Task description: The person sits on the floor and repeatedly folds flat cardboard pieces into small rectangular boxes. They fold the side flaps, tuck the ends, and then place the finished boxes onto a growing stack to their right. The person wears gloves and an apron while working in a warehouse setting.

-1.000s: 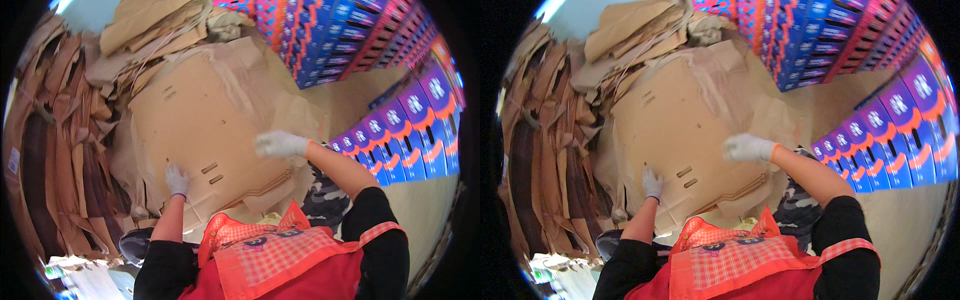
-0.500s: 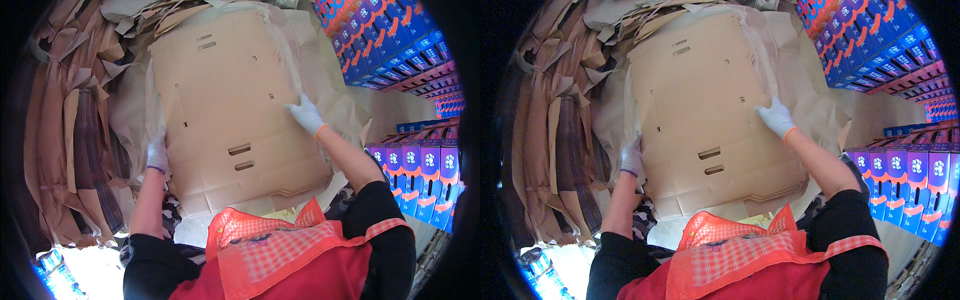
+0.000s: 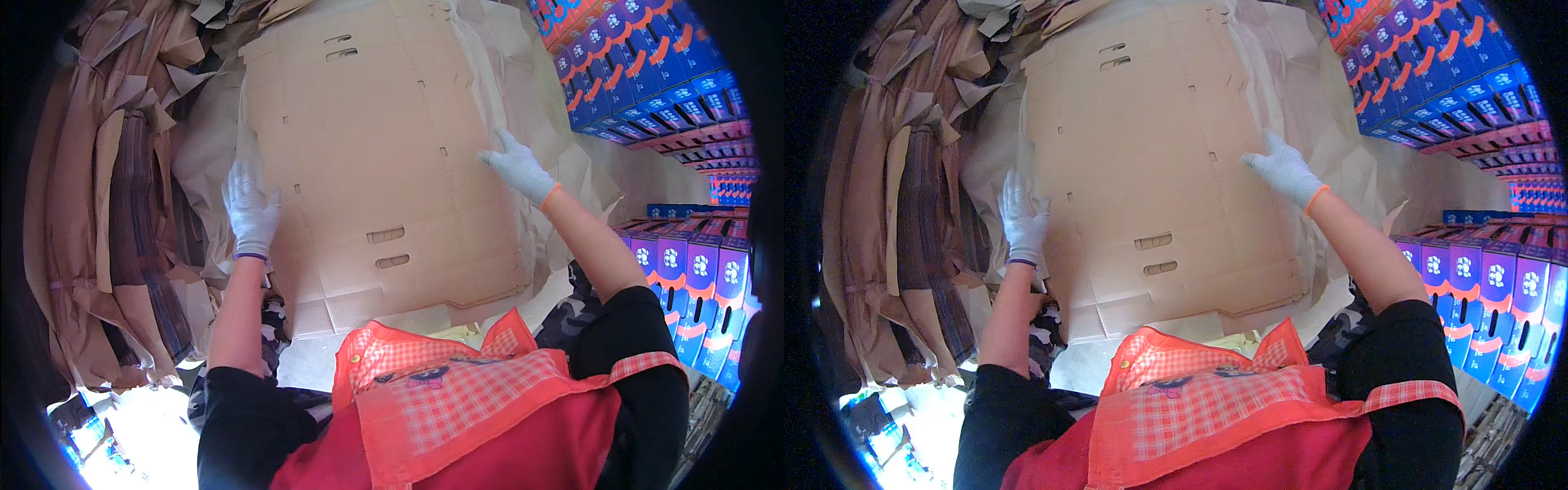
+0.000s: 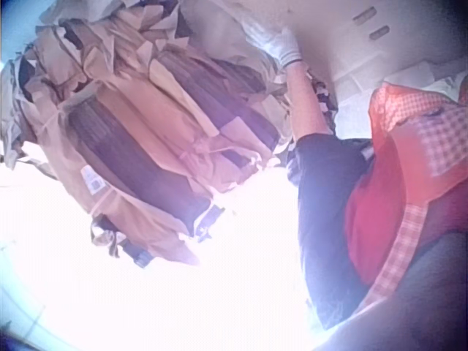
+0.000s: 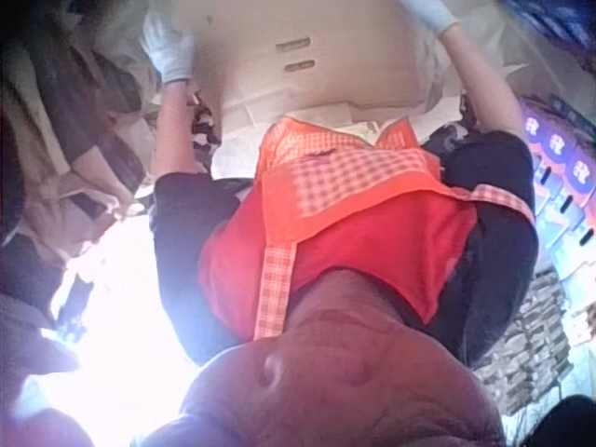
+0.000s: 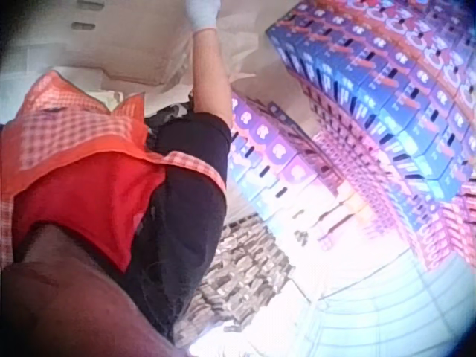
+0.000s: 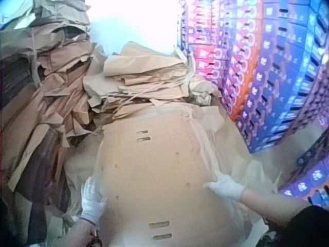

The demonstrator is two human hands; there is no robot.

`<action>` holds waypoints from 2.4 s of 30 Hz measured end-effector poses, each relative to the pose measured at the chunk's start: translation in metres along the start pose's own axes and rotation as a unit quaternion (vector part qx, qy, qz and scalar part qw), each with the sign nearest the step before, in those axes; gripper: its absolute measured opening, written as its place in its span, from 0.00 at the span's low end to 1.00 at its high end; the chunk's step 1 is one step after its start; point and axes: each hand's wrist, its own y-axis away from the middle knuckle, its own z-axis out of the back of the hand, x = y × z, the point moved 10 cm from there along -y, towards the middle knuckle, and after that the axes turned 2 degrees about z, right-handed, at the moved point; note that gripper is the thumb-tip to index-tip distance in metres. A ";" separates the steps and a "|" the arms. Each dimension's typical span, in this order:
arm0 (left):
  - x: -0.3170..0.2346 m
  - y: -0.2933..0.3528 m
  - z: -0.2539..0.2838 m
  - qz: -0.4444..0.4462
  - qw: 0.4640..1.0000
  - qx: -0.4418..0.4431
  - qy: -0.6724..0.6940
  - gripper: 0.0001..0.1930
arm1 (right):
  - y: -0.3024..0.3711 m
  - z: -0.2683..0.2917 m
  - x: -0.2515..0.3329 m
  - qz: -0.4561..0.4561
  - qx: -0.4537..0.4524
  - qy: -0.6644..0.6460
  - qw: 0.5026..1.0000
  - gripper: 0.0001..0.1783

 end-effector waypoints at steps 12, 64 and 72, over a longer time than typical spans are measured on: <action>0.064 0.046 -0.099 0.308 0.928 0.160 0.136 0.45 | -0.017 -0.050 -0.046 -0.125 -0.089 0.035 0.988 0.52; -0.207 0.249 0.032 -0.234 0.764 0.573 0.180 0.36 | 0.298 -0.098 0.023 0.271 0.546 0.323 0.724 0.39; -0.156 0.187 0.019 -0.132 0.777 0.611 -0.075 0.24 | 0.217 -0.071 0.046 0.406 0.284 0.293 0.818 0.32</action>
